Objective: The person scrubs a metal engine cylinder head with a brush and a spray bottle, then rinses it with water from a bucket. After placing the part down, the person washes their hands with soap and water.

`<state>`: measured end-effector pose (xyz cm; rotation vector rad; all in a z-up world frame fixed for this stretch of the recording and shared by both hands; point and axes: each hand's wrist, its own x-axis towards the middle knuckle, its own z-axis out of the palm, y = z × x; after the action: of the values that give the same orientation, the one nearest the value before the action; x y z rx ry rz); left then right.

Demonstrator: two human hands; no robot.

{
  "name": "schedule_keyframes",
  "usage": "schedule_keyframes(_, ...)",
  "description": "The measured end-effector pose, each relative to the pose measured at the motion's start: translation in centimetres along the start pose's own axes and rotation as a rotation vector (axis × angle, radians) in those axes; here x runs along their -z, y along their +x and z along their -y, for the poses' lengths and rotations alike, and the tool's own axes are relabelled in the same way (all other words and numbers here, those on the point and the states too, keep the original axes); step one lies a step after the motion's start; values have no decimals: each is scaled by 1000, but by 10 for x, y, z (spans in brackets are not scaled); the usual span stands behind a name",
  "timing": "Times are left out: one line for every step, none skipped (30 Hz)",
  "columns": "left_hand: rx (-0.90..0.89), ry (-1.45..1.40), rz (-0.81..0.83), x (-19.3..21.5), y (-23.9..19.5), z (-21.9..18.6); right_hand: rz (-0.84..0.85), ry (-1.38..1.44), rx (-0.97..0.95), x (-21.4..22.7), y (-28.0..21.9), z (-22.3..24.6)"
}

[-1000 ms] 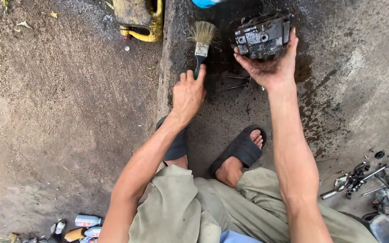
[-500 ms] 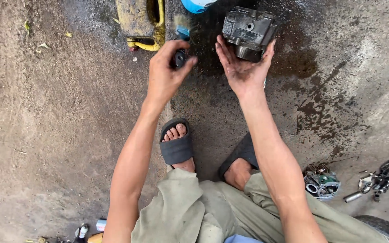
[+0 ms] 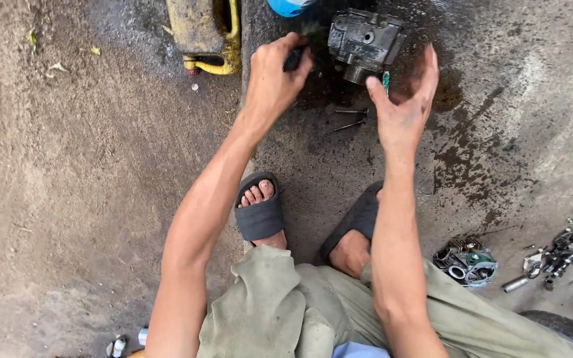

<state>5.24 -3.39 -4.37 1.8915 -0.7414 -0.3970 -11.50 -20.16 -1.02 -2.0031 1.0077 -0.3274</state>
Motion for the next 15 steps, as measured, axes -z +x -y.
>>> schedule_keyframes(-66, 39, 0, 12, 1, -19, 92, -66, 166, 6, 8, 0)
schedule_keyframes(-76, 39, 6, 22, 3, -44, 81, -64, 164, 10, 17, 7)
schedule_keyframes(-137, 56, -5, 33, 3, -68, 213, -76, 151, 15, 25, 14)
schedule_keyframes(-199, 72, -15, 44, 2, -92, 345, -87, 140, 18, 32, 20)
schedule_keyframes(-191, 68, -10, 37, 11, -98, 350, -90, 131, 16, 34, 19)
schedule_keyframes(-264, 51, 47, 30, 19, -103, 329, 24, 206, 12, 35, 17)
schedule_keyframes(-327, 42, 97, 26, 26, -107, 322, 144, 283, 5, 36, 15)
schedule_keyframes(-309, 46, 94, 10, 32, -92, 339, 147, 277, 5, 39, 16)
schedule_keyframes(-329, 56, 73, -5, 39, -76, 321, 150, 294, 4, 41, 16)
schedule_keyframes(-349, 66, 53, -21, 46, -62, 303, 154, 311, 5, 43, 17)
schedule_keyframes(-354, 64, 63, -4, 39, -54, 292, 156, 306, 4, 42, 17)
schedule_keyframes(-320, 125, 22, 12, 34, -48, 304, 166, 292, 5, 42, 17)
schedule_keyframes(-291, 177, -19, 26, 31, -42, 308, 168, 278, 9, 43, 16)
schedule_keyframes(-302, 165, -8, 26, 31, -63, 292, 161, 272, 14, 41, 15)
schedule_keyframes(-305, 101, 30, 31, 28, -80, 279, 97, 292, 12, 44, 16)
